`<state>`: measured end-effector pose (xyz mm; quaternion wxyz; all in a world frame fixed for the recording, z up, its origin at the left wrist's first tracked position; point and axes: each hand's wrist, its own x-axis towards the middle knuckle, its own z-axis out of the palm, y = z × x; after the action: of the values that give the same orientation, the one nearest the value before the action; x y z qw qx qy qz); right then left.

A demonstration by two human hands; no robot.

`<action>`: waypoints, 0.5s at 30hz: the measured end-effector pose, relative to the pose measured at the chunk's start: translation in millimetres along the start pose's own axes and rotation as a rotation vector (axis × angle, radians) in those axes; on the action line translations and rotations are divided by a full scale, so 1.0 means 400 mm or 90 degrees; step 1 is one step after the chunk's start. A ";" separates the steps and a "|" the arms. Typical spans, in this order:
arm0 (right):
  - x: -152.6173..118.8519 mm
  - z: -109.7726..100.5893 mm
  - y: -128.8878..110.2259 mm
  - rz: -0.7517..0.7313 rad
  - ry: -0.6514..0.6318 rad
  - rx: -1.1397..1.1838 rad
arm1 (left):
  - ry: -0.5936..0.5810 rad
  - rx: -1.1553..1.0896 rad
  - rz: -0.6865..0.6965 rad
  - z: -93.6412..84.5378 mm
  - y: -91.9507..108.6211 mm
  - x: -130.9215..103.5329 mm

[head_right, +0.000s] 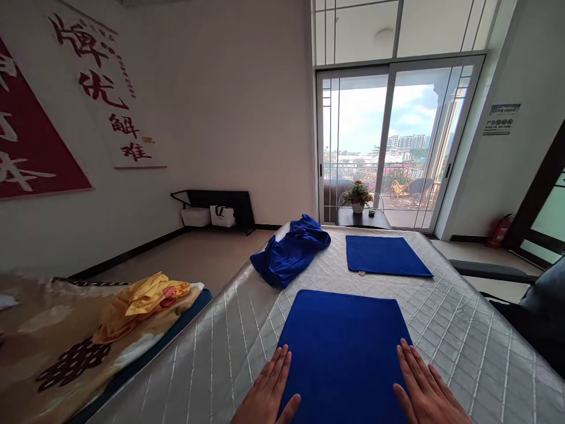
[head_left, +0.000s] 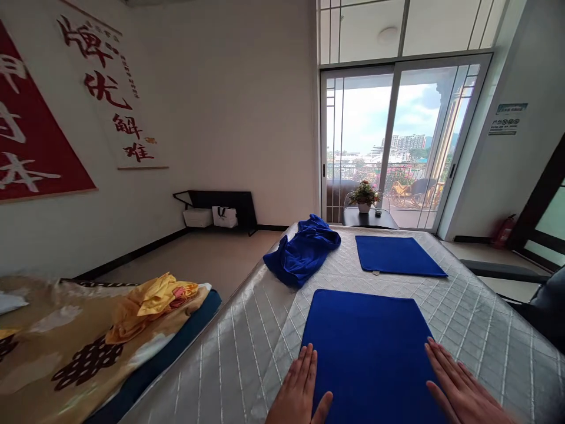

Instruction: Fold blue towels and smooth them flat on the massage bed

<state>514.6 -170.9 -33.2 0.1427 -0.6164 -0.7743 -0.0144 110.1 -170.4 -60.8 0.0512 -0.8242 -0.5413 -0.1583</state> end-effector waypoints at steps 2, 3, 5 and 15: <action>0.071 -0.005 -0.010 0.017 -0.022 -0.002 | -0.021 -0.006 -0.013 0.000 -0.001 0.000; 0.098 0.003 -0.014 0.025 -0.026 -0.003 | -0.026 -0.003 -0.016 0.003 -0.003 0.000; 0.131 0.034 -0.020 0.044 -0.034 -0.001 | -0.020 0.005 -0.018 0.012 -0.011 0.000; 0.134 0.012 -0.075 0.144 -0.134 -0.018 | -0.079 -0.111 -0.084 -0.027 -0.053 0.003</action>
<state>474.2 -126.1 -20.3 0.0527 -0.6996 -0.7104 0.0560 88.8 -163.6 -52.0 -0.0650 -0.7962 -0.5808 -0.1563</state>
